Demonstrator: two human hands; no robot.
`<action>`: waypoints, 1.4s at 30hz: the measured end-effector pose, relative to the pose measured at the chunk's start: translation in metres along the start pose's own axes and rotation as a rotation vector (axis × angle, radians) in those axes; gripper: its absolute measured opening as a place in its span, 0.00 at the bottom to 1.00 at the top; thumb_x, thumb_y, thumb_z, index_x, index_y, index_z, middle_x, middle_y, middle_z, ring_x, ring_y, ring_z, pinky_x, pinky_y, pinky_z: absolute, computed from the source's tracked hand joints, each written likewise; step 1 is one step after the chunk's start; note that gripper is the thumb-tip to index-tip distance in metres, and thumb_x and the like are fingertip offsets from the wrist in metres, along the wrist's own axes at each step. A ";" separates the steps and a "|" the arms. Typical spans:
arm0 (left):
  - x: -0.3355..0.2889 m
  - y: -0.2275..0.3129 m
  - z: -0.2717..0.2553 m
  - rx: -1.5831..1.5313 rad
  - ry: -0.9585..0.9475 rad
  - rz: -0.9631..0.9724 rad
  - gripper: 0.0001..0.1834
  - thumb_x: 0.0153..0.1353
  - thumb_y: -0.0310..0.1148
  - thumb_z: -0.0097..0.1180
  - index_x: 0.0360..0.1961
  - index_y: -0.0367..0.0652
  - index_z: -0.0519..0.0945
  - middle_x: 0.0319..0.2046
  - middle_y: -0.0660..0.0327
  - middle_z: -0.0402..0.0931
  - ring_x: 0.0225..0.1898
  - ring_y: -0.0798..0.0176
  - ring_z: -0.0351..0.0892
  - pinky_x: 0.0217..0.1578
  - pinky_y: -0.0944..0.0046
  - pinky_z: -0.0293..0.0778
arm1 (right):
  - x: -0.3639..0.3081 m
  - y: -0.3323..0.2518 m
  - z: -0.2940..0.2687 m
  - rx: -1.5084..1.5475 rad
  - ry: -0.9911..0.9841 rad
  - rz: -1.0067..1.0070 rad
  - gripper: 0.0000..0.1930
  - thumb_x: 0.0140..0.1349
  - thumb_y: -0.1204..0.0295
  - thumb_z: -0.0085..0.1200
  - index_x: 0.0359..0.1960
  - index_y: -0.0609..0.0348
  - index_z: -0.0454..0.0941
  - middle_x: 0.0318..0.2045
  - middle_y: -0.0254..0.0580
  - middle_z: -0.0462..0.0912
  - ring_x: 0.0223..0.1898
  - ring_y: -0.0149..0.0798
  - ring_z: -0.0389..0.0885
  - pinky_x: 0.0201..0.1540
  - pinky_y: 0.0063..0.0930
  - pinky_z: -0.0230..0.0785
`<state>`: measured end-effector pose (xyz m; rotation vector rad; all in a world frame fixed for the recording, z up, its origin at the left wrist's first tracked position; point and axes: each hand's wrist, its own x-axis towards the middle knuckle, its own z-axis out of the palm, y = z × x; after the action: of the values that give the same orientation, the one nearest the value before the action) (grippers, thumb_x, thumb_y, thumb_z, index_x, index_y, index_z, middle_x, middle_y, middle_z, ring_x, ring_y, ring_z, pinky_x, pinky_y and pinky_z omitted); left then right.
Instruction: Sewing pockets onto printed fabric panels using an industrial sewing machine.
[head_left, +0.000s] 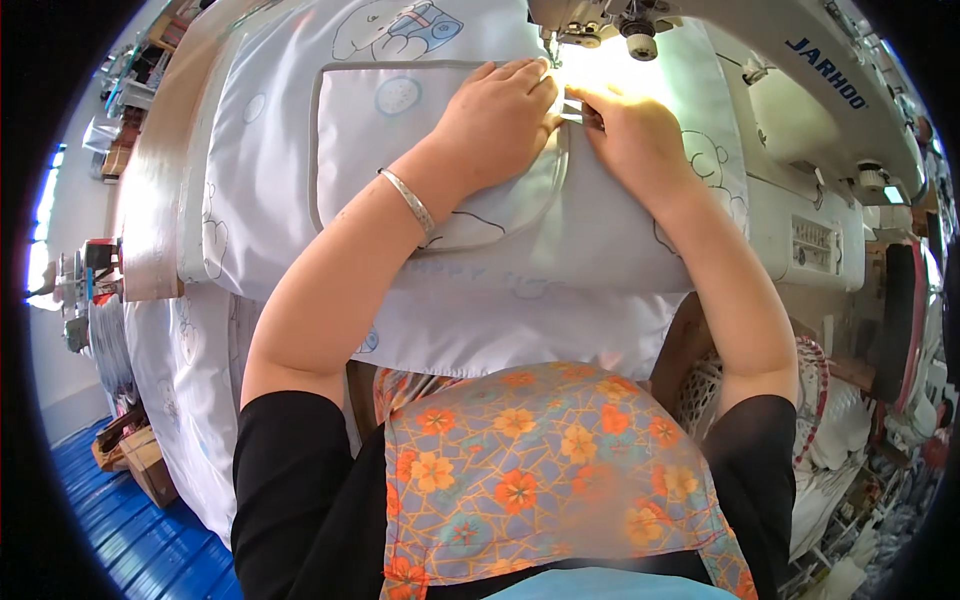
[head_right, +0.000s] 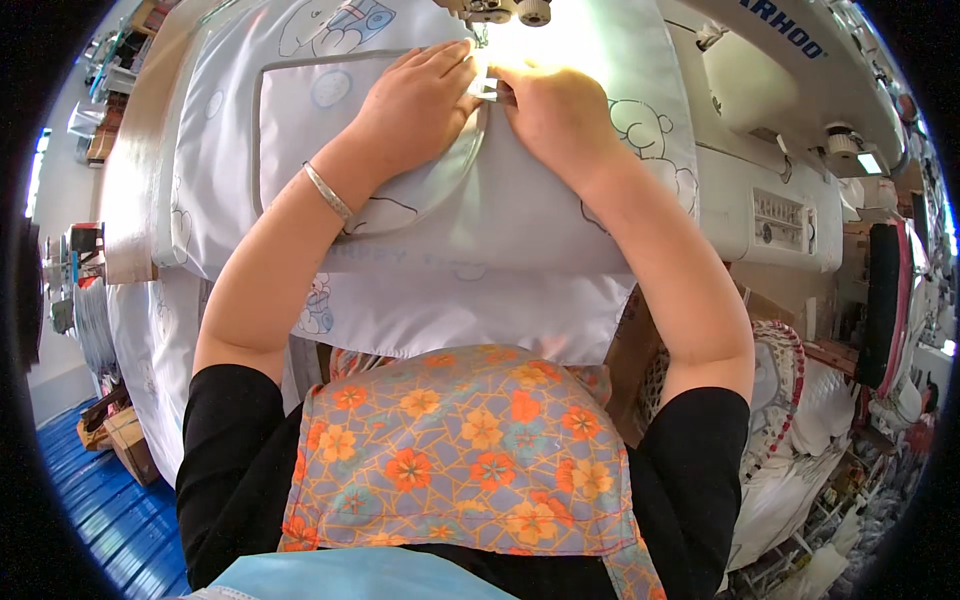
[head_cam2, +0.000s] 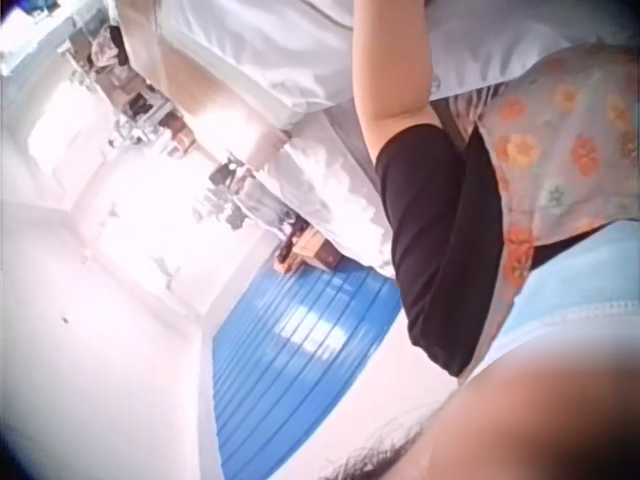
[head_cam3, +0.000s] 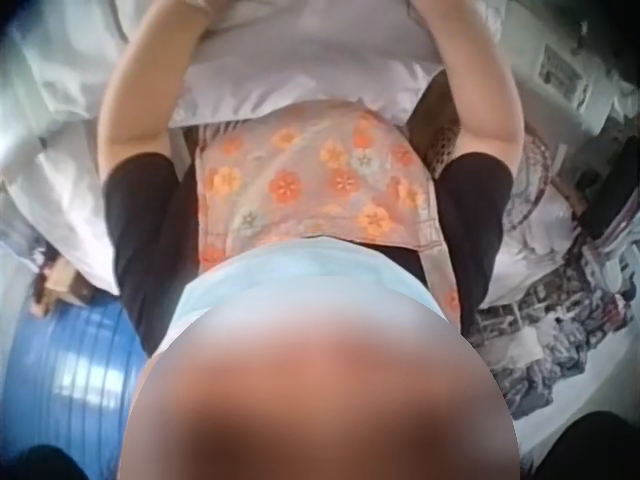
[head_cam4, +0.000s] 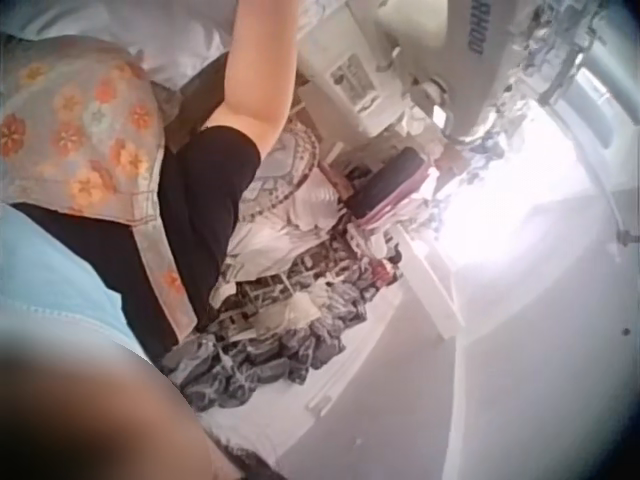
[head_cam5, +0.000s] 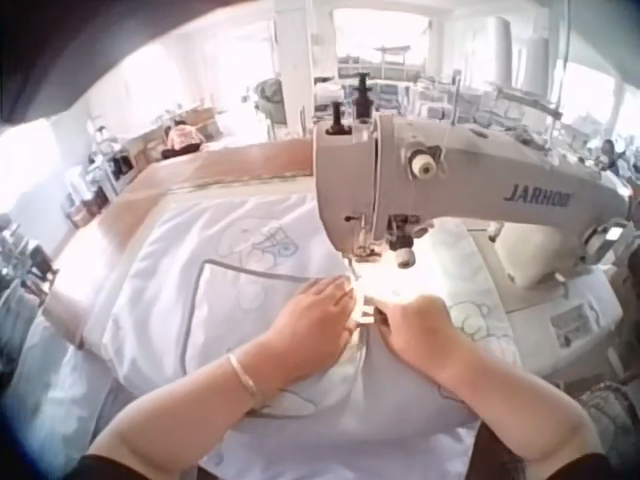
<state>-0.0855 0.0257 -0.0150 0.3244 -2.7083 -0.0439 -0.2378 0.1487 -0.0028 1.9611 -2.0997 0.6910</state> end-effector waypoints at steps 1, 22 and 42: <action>0.000 -0.001 0.000 -0.001 -0.011 -0.003 0.20 0.64 0.40 0.50 0.52 0.38 0.75 0.58 0.51 0.70 0.64 0.53 0.65 0.62 0.48 0.62 | -0.003 -0.003 -0.002 0.007 -0.006 0.001 0.16 0.53 0.75 0.55 0.45 0.50 0.82 0.29 0.41 0.81 0.28 0.44 0.80 0.33 0.35 0.72; -0.107 -0.034 -0.068 -0.210 0.033 -0.222 0.19 0.59 0.29 0.55 0.54 0.43 0.76 0.57 0.54 0.72 0.62 0.50 0.66 0.60 0.54 0.64 | -0.030 -0.035 -0.015 0.042 -0.051 -0.148 0.19 0.45 0.80 0.59 0.43 0.57 0.79 0.48 0.38 0.81 0.41 0.42 0.83 0.41 0.31 0.78; -0.288 -0.088 -0.132 0.673 0.382 -0.816 0.26 0.57 0.31 0.58 0.57 0.35 0.70 0.56 0.49 0.71 0.59 0.49 0.68 0.60 0.55 0.64 | -0.016 -0.033 -0.010 -0.056 0.010 -0.148 0.16 0.49 0.79 0.60 0.42 0.55 0.81 0.45 0.35 0.84 0.38 0.39 0.84 0.39 0.27 0.78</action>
<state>0.2424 0.0095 -0.0152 1.4354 -1.9709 0.6301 -0.2052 0.1670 0.0055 2.0524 -1.9229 0.6056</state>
